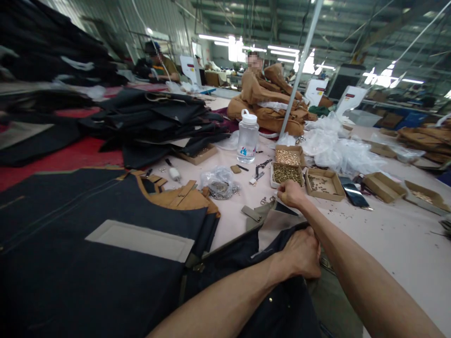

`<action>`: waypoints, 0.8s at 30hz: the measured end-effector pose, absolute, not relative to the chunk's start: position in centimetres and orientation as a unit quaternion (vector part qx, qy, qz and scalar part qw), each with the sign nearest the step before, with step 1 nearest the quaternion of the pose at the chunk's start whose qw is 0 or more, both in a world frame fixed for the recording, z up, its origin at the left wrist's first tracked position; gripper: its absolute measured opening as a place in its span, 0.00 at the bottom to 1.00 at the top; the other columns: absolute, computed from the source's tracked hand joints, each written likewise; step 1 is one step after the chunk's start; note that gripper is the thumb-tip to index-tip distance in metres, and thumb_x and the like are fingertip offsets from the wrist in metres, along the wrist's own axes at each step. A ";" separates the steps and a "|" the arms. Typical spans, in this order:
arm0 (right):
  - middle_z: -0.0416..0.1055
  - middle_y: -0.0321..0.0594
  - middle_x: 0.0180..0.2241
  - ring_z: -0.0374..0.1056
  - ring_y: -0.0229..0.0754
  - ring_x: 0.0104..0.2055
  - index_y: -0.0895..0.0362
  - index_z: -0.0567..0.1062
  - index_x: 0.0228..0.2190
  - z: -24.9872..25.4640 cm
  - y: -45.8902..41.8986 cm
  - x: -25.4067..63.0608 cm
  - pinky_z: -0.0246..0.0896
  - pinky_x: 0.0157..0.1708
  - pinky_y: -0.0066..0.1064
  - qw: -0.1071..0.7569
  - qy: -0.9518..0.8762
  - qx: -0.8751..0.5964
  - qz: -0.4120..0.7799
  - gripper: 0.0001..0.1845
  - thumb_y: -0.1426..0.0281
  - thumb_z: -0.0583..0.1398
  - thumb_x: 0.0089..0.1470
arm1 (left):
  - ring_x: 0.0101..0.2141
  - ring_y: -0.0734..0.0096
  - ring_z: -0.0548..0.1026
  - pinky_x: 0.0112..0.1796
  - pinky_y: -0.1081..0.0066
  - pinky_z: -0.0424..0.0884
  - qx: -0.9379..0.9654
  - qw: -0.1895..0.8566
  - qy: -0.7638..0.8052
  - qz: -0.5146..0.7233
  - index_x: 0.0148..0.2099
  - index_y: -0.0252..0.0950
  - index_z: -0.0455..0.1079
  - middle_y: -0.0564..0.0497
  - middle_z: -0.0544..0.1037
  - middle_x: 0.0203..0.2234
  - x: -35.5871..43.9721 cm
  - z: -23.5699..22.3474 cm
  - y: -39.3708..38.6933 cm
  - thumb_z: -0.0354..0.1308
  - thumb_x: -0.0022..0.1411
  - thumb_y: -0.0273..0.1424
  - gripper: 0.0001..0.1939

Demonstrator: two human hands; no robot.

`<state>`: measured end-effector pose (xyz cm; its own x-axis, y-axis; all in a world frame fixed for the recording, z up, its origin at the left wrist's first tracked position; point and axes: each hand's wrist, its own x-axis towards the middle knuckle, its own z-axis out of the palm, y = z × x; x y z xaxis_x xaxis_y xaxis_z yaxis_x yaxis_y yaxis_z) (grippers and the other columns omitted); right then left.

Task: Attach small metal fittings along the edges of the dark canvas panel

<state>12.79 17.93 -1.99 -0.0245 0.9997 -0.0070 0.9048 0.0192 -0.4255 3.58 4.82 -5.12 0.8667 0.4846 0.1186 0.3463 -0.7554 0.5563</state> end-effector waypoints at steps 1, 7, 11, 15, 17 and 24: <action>0.75 0.40 0.24 0.72 0.42 0.29 0.59 0.82 0.27 -2.3 18.5 12.4 0.58 0.28 0.26 0.138 -0.698 -0.686 0.151 0.08 0.71 0.62 0.50 | 0.37 0.51 0.77 0.35 0.62 0.77 0.925 0.273 0.224 0.139 0.35 0.29 0.75 0.35 0.76 0.35 3.6 -5.3 4.8 0.66 0.44 0.37 0.18; 0.77 0.45 0.27 0.75 0.46 0.33 0.59 0.84 0.29 -4.0 20.2 11.1 0.60 0.30 0.27 0.064 -0.685 -0.714 0.128 0.07 0.72 0.64 0.48 | 0.42 0.47 0.78 0.40 0.60 0.78 0.907 0.316 0.214 0.179 0.40 0.31 0.73 0.38 0.79 0.38 3.7 -5.4 4.8 0.66 0.43 0.34 0.20; 0.79 0.51 0.33 0.76 0.50 0.38 0.62 0.82 0.34 -4.7 20.6 11.0 0.63 0.35 0.29 0.037 -0.675 -0.730 0.100 0.10 0.72 0.64 0.49 | 0.44 0.46 0.78 0.44 0.59 0.78 0.903 0.320 0.226 0.175 0.45 0.30 0.73 0.38 0.79 0.41 3.6 -5.1 4.8 0.65 0.44 0.33 0.23; 0.79 0.58 0.35 0.76 0.54 0.40 0.66 0.81 0.38 -5.0 20.5 11.0 0.65 0.37 0.32 0.015 -0.666 -0.742 0.074 0.13 0.73 0.63 0.49 | 0.48 0.44 0.76 0.47 0.57 0.77 0.909 0.312 0.216 0.170 0.49 0.30 0.72 0.38 0.79 0.44 3.6 -5.0 4.9 0.65 0.45 0.32 0.27; 0.79 0.59 0.35 0.77 0.54 0.39 0.66 0.80 0.38 -5.0 20.4 11.0 0.65 0.35 0.32 0.007 -0.669 -0.740 0.073 0.13 0.73 0.62 0.49 | 0.48 0.44 0.76 0.48 0.58 0.77 0.910 0.313 0.211 0.172 0.49 0.30 0.72 0.38 0.79 0.44 3.5 -4.9 5.0 0.65 0.45 0.31 0.26; 0.79 0.56 0.35 0.76 0.50 0.39 0.66 0.80 0.34 -4.2 19.8 10.9 0.64 0.36 0.29 -0.007 -0.719 -0.691 0.077 0.10 0.73 0.60 0.54 | 0.46 0.45 0.77 0.46 0.59 0.78 0.908 0.321 0.214 0.165 0.47 0.31 0.73 0.38 0.80 0.42 3.2 -4.4 4.9 0.64 0.45 0.31 0.24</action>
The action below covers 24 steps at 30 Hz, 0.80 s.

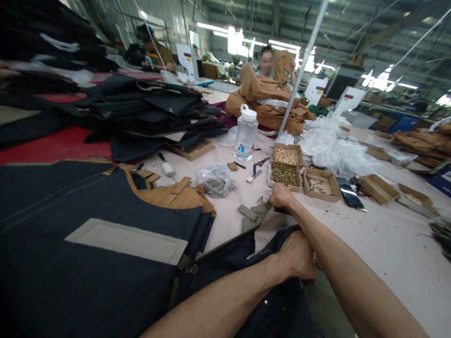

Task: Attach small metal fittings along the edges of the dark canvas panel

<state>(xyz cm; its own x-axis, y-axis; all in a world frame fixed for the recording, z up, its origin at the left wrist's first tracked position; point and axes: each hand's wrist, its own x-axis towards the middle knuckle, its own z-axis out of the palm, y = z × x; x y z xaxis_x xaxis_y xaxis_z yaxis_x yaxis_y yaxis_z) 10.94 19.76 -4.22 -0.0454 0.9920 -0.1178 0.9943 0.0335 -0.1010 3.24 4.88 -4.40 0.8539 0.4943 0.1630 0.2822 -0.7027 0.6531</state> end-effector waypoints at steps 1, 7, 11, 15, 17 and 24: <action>0.79 0.54 0.34 0.76 0.49 0.38 0.65 0.80 0.32 -4.1 19.6 10.9 0.64 0.35 0.29 0.011 0.726 0.683 -0.080 0.09 0.73 0.60 0.55 | 0.46 0.44 0.77 0.46 0.59 0.77 0.910 0.318 0.212 0.162 0.48 0.30 0.73 0.38 0.79 0.43 3.2 -4.3 4.9 0.64 0.46 0.31 0.24; 0.79 0.56 0.35 0.75 0.52 0.42 0.64 0.80 0.34 -3.8 19.0 10.6 0.65 0.42 0.31 0.027 0.744 0.665 -0.067 0.09 0.74 0.60 0.55 | 0.51 0.44 0.74 0.49 0.58 0.75 0.914 0.304 0.201 0.179 0.53 0.32 0.70 0.39 0.78 0.49 3.1 -4.1 5.1 0.64 0.47 0.31 0.29; 0.78 0.60 0.40 0.74 0.53 0.45 0.66 0.78 0.37 -3.1 18.9 10.0 0.63 0.46 0.32 0.022 0.748 0.661 -0.054 0.09 0.74 0.60 0.56 | 0.46 0.44 0.77 0.45 0.59 0.77 0.915 0.302 0.204 0.171 0.48 0.31 0.72 0.39 0.79 0.43 3.3 -4.5 5.2 0.64 0.46 0.31 0.25; 0.77 0.57 0.39 0.73 0.49 0.42 0.65 0.77 0.36 -0.3 17.5 11.5 0.61 0.40 0.30 -0.008 0.737 0.675 -0.038 0.10 0.73 0.56 0.61 | 0.37 0.48 0.79 0.35 0.64 0.77 0.915 0.290 0.237 0.153 0.40 0.29 0.75 0.37 0.79 0.37 3.3 -4.4 5.3 0.65 0.42 0.32 0.20; 0.77 0.53 0.37 0.71 0.47 0.39 0.64 0.76 0.36 1.8 15.2 13.4 0.59 0.36 0.29 -0.047 0.720 0.692 -0.025 0.12 0.72 0.53 0.63 | 0.34 0.51 0.78 0.32 0.66 0.75 0.918 0.286 0.241 0.134 0.34 0.29 0.75 0.37 0.78 0.33 3.4 -4.1 5.4 0.64 0.41 0.30 0.14; 0.67 0.36 0.27 0.61 0.39 0.28 0.56 0.71 0.34 4.1 -0.6 19.7 0.53 0.26 0.28 -0.305 0.625 0.710 -0.108 0.11 0.61 0.56 0.63 | 0.31 0.62 0.76 0.34 0.70 0.71 0.896 0.350 0.235 0.142 0.32 0.33 0.79 0.46 0.79 0.29 4.3 -3.9 6.9 0.59 0.40 0.21 0.13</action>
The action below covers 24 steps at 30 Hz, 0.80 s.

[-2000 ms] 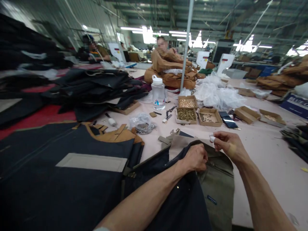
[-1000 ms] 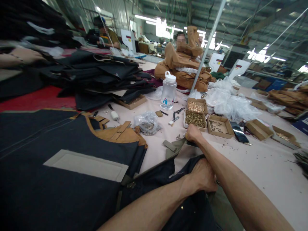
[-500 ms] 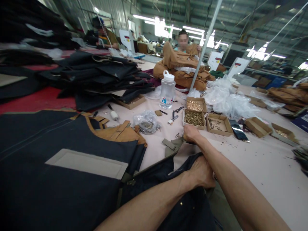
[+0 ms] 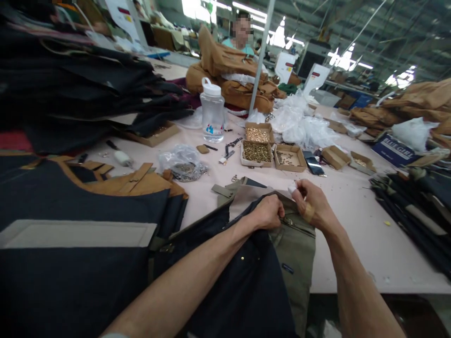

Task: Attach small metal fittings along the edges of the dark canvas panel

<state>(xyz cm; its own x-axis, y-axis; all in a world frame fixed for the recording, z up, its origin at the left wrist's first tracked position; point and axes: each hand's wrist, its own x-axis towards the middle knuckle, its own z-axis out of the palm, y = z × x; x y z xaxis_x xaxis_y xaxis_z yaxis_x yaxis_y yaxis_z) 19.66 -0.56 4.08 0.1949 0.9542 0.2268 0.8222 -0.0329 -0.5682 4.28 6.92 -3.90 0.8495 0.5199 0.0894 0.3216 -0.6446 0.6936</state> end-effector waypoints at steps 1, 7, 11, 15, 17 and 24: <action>0.67 0.36 0.27 0.60 0.39 0.27 0.55 0.70 0.33 3.3 -2.5 19.9 0.53 0.26 0.28 0.305 -0.612 -0.719 0.123 0.11 0.61 0.56 0.62 | 0.33 0.62 0.76 0.35 0.70 0.72 0.891 0.357 0.234 0.151 0.32 0.33 0.80 0.46 0.80 0.30 4.4 -4.0 7.0 0.59 0.39 0.21 0.14; 0.66 0.36 0.26 0.60 0.41 0.26 0.53 0.68 0.35 -2.7 -6.4 20.0 0.51 0.26 0.30 0.218 -0.643 -0.721 0.137 0.07 0.64 0.55 0.62 | 0.31 0.68 0.76 0.35 0.73 0.71 0.852 0.411 0.273 0.172 0.34 0.33 0.81 0.50 0.80 0.28 4.2 -3.8 7.2 0.58 0.41 0.21 0.16; 0.70 0.39 0.30 0.65 0.43 0.30 0.54 0.67 0.35 -4.1 -5.1 19.9 0.52 0.30 0.30 0.159 -0.685 -0.702 0.112 0.05 0.67 0.54 0.61 | 0.31 0.68 0.76 0.36 0.73 0.72 0.841 0.421 0.284 0.186 0.35 0.32 0.81 0.50 0.81 0.30 4.1 -3.7 7.2 0.60 0.43 0.24 0.14; 0.71 0.39 0.31 0.66 0.44 0.32 0.54 0.69 0.34 -4.6 -4.2 20.2 0.53 0.32 0.31 0.160 -0.691 -0.698 0.102 0.04 0.68 0.55 0.59 | 0.31 0.67 0.77 0.36 0.73 0.72 0.838 0.422 0.293 0.182 0.35 0.32 0.81 0.49 0.81 0.29 4.2 -3.6 7.2 0.62 0.44 0.25 0.13; 0.70 0.38 0.29 0.65 0.43 0.31 0.54 0.69 0.33 -4.8 -4.0 20.5 0.53 0.31 0.30 0.176 -0.684 -0.698 0.113 0.03 0.69 0.55 0.58 | 0.31 0.67 0.76 0.35 0.73 0.72 0.839 0.421 0.295 0.179 0.35 0.32 0.81 0.50 0.80 0.29 4.2 -3.5 7.2 0.63 0.44 0.26 0.12; 0.68 0.35 0.25 0.62 0.40 0.26 0.55 0.71 0.31 -4.2 -3.9 20.5 0.53 0.27 0.28 0.221 -0.669 -0.682 0.194 0.05 0.68 0.56 0.55 | 0.32 0.67 0.77 0.33 0.73 0.70 0.835 0.426 0.299 0.182 0.35 0.33 0.80 0.50 0.81 0.30 4.4 -3.8 7.2 0.64 0.44 0.28 0.12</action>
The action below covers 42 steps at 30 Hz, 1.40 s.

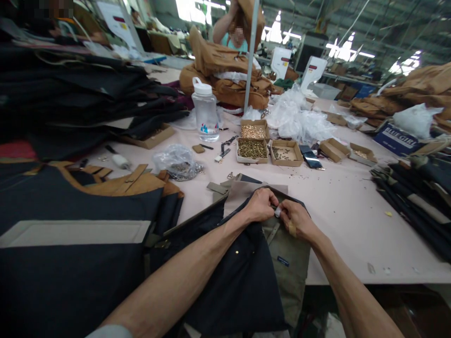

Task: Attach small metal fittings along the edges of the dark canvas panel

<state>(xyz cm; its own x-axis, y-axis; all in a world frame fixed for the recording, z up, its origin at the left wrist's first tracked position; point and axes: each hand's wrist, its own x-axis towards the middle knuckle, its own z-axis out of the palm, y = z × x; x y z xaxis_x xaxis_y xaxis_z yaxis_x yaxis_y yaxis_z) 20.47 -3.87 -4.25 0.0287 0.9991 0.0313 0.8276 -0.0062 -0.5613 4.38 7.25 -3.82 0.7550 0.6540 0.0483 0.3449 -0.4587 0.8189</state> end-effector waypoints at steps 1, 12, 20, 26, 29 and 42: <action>0.68 0.34 0.24 0.62 0.39 0.25 0.55 0.72 0.31 -4.0 -3.7 20.5 0.52 0.26 0.28 0.219 -0.662 -0.685 0.209 0.05 0.69 0.56 0.54 | 0.32 0.67 0.77 0.33 0.73 0.70 0.834 0.427 0.299 0.183 0.35 0.32 0.80 0.50 0.81 0.29 4.4 -3.8 7.3 0.64 0.44 0.28 0.12; 0.68 0.33 0.18 0.61 0.35 0.19 0.59 0.74 0.23 -2.0 -0.2 21.9 0.52 0.19 0.24 0.199 -0.542 -0.718 0.389 0.05 0.72 0.61 0.37 | 0.32 0.68 0.76 0.32 0.74 0.67 0.809 0.439 0.325 0.217 0.35 0.31 0.79 0.50 0.80 0.31 4.3 -3.2 6.7 0.64 0.45 0.30 0.12; 0.71 0.36 0.16 0.69 0.39 0.17 0.58 0.71 0.20 -1.5 2.1 22.0 0.54 0.14 0.21 0.066 -0.522 -0.761 0.381 0.05 0.74 0.64 0.38 | 0.30 0.66 0.76 0.32 0.71 0.68 0.796 0.434 0.340 0.249 0.33 0.33 0.77 0.49 0.79 0.29 4.4 -3.4 6.4 0.70 0.46 0.36 0.14; 0.72 0.39 0.16 0.69 0.42 0.16 0.58 0.71 0.19 -0.6 4.3 21.6 0.54 0.13 0.23 -0.008 -0.502 -0.782 0.371 0.07 0.77 0.66 0.38 | 0.32 0.65 0.76 0.35 0.69 0.71 0.792 0.423 0.349 0.269 0.33 0.33 0.76 0.47 0.79 0.32 5.1 -3.7 6.3 0.69 0.47 0.32 0.10; 0.71 0.38 0.16 0.69 0.42 0.16 0.58 0.71 0.19 -0.6 3.9 21.9 0.55 0.14 0.24 0.012 -0.502 -0.774 0.386 0.07 0.77 0.65 0.38 | 0.32 0.65 0.75 0.36 0.69 0.71 0.792 0.423 0.346 0.272 0.33 0.33 0.75 0.47 0.79 0.32 5.0 -3.8 6.4 0.68 0.47 0.30 0.09; 0.69 0.46 0.49 0.67 0.50 0.51 0.51 0.77 0.47 -4.7 -10.1 18.7 0.67 0.50 0.44 0.368 -0.687 -0.625 0.037 0.14 0.71 0.56 0.62 | 0.33 0.65 0.76 0.37 0.69 0.73 0.817 0.394 0.340 0.249 0.35 0.33 0.76 0.49 0.79 0.31 4.6 -3.9 6.6 0.59 0.42 0.19 0.15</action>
<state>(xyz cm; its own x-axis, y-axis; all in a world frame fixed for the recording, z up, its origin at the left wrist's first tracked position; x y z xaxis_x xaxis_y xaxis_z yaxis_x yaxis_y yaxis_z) 18.73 -10.11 -4.70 0.0528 0.8860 0.4606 0.8323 0.2158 -0.5106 4.61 6.61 -3.87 0.6454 0.7511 0.1385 0.3590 -0.4584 0.8130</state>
